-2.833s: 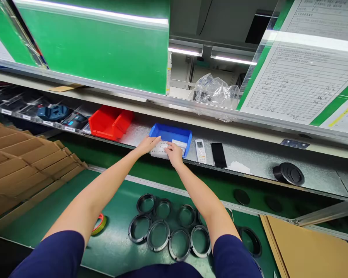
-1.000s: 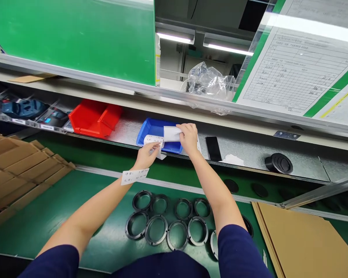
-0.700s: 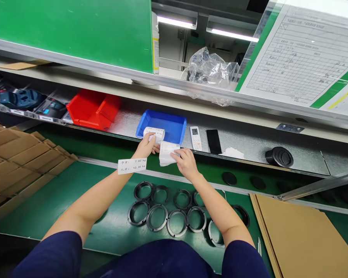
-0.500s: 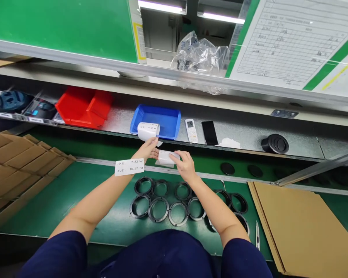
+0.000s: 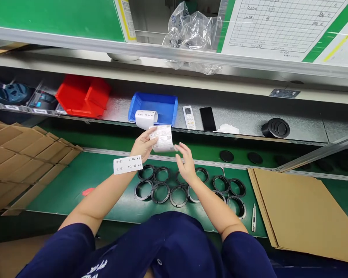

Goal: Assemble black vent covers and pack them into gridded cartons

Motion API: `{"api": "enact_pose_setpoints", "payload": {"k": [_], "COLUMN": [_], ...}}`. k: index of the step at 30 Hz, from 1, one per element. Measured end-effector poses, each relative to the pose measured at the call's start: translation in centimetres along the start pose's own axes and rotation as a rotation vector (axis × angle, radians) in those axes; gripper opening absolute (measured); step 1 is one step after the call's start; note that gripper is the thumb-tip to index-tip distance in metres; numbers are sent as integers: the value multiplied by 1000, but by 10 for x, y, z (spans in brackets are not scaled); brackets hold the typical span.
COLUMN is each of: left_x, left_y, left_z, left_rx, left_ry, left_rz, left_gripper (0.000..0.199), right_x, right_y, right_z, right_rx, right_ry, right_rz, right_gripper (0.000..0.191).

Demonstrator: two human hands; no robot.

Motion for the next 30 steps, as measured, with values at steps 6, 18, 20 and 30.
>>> {"api": "enact_pose_setpoints", "payload": {"k": [6,18,20,30], "left_x": [-13,-27,-26,-19], "left_y": [-13,-22,-19,72], "left_z": [10,0,1,-7], "left_rx": [-35,-111,-113,-137], "left_ry": [97,-43,-45,120], "left_rz": [116,107,115,131], "left_gripper": [80,76,76,77], "right_x": [-5,6,8,5], "right_y": [21,13,14,3], "right_z": [4,-5,-6,-10], "right_rx": [-49,-114,-109,-115], "right_ry": [240,181,126,-154], "right_rz": [220,145,75,-41], "right_gripper": [32,16,16,16]}}
Point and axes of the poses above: each hand's wrist, its own y-axis towards the middle knuckle, its own z-axis out of the palm, x = y × z, the point moved 9 cm from there along y, towards the middle knuckle, and after that the axes turned 3 degrees about y, right-handed, at the moved point
